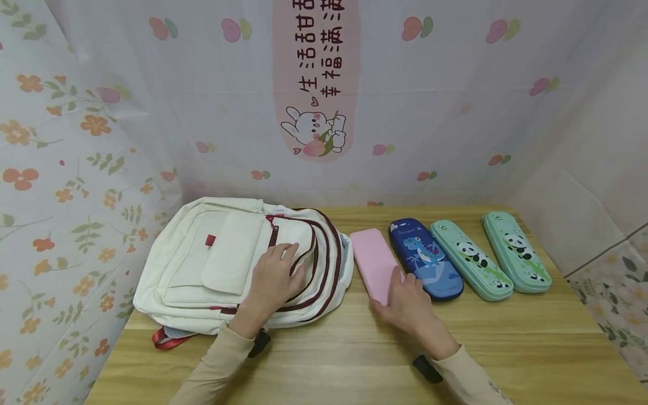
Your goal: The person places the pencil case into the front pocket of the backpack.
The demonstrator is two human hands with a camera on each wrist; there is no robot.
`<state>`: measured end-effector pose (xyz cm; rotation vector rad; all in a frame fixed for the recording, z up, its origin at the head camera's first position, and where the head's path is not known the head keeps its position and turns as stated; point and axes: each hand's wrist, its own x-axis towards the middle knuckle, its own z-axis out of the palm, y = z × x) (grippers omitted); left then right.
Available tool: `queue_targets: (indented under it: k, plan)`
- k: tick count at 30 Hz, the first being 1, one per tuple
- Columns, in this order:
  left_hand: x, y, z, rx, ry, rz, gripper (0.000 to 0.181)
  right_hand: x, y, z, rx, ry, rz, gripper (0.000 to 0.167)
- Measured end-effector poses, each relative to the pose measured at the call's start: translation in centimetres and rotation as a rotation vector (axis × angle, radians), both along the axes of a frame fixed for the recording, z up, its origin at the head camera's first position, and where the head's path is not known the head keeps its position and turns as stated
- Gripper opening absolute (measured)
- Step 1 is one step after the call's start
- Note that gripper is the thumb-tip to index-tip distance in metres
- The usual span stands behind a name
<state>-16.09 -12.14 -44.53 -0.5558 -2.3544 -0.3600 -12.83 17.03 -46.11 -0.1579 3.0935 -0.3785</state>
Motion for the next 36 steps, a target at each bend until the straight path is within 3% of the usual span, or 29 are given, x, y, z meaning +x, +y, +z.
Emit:
queue_targets:
  k: [4,13,18,26,36]
  plan:
    - [0.0,0.1,0.3,0.028,-0.019,0.005,0.026,0.0,0.2,0.1,-0.020,-0.030,-0.037,0.102]
    - [-0.2,-0.1,1.3,0.130,-0.113,-0.071,0.010,-0.1,1.0,-0.7,-0.052,0.105,-0.072,0.094]
    - [-0.4,-0.5,1.9,0.163,-0.092,-0.099,0.009,0.0,1.2,-0.6,-0.068,0.180,-0.066,0.091]
    - [-0.5,-1.2,3.0,0.219,-0.083,-0.115,0.009,0.3,1.7,0.6,-0.119,0.202,-0.070,0.092]
    - [-0.5,-2.1,3.6,0.248,-0.084,-0.107,0.009,0.1,2.0,1.6,-0.158,0.347,0.019,0.089]
